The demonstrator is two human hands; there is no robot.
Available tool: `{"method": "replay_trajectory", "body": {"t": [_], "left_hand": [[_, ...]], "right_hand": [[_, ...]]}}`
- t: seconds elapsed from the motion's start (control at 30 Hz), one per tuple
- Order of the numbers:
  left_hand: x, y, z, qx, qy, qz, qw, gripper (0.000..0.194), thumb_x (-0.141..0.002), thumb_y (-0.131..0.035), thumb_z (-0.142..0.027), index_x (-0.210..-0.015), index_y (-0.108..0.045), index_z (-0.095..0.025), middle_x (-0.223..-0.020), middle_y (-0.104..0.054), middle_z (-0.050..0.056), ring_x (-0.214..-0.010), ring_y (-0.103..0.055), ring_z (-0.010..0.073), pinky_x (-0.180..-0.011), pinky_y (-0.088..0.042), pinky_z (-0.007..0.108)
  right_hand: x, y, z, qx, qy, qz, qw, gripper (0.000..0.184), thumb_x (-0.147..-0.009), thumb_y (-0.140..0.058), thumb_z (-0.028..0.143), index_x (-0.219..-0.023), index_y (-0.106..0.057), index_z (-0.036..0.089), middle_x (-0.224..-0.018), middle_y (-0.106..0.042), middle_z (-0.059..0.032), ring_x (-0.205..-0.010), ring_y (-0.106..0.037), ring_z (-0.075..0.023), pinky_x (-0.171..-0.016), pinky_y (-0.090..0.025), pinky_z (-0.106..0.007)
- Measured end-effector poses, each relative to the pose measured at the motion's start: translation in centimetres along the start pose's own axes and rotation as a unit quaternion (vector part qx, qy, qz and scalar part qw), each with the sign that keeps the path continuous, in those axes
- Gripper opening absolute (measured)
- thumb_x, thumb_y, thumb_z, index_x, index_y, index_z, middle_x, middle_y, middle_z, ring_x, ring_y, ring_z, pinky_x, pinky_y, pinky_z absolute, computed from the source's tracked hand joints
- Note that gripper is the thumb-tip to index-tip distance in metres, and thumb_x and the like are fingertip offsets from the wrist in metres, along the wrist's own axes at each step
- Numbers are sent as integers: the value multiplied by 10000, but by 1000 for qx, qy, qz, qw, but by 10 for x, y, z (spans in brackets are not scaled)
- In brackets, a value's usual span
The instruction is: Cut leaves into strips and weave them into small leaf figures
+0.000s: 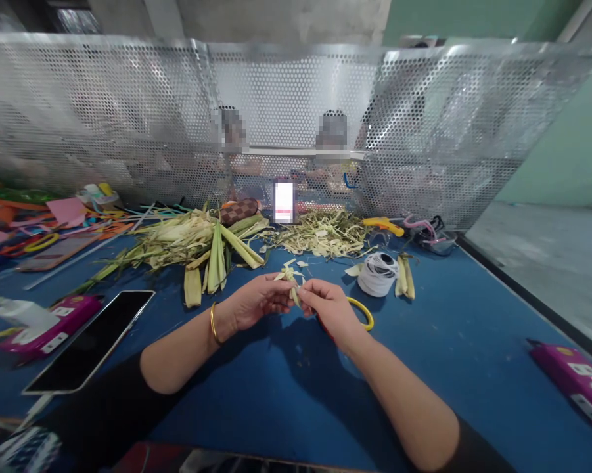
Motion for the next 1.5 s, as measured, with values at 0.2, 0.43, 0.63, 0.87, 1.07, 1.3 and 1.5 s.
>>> {"method": "replay_trajectory", "body": {"t": [0.2,0.43,0.63,0.87,1.07,1.3,1.5], "left_hand": [[2,4,1,15,2,-37,999,167,-679,-735,-246,-708,-615,-134,-603,-633,10,-528,-573,86,-563,-448,202],[5,-1,20,92,87,-56,990,92,-751,-640,-152,-666,-609,-132,-551,-570,-19,-492,-521,65,-525,-423,182],[8,-8,28,95,123,-41,987,118,-759,-610,-156,-645,-590,-132,-553,-554,-13,-498,-515,76,-546,-437,196],[13,8,-14,-36,-101,-142,984,278,-658,-675,-158,-933,-663,-194,-930,-660,21,-857,-590,125,-736,-441,213],[10,-14,-18,-105,-145,-44,983,172,-640,-729,-261,-745,-665,-140,-733,-664,23,-702,-572,120,-724,-427,248],[7,-10,-5,-53,-107,-71,990,206,-652,-728,-331,-683,-632,-150,-688,-648,19,-626,-564,108,-610,-435,231],[6,-6,0,-20,-97,-78,992,225,-638,-739,-322,-730,-631,-148,-732,-653,29,-655,-597,123,-631,-475,255]], "right_hand": [[4,12,21,260,153,-74,950,137,-796,-568,322,-828,-604,193,-679,-597,-7,-612,-546,-153,-610,-430,-279],[26,-12,48,491,353,-60,794,207,-908,-446,186,-995,-633,206,-880,-652,-61,-758,-600,-183,-698,-459,-291],[39,-20,57,532,438,-75,721,218,-920,-462,181,-951,-677,196,-832,-676,-66,-725,-597,-176,-685,-428,-303],[14,18,44,281,221,-128,925,185,-822,-561,310,-695,-616,187,-619,-609,-18,-587,-557,-154,-584,-424,-279],[3,24,18,85,53,-107,989,266,-675,-678,425,-587,-595,189,-493,-553,15,-520,-504,-137,-554,-389,-280],[0,22,3,-28,-18,-79,996,246,-616,-722,384,-558,-615,170,-530,-569,12,-529,-488,-113,-568,-372,-271],[-2,25,-7,-97,-46,-92,990,224,-557,-763,353,-636,-664,168,-554,-583,21,-521,-487,-100,-571,-379,-264]]}}
Point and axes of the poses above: each hand's wrist, its own x-axis away from the middle knuckle, its own y-axis out of the back of the hand, z = x × y, the point moved 9 cm from there along -x, towards the middle knuckle
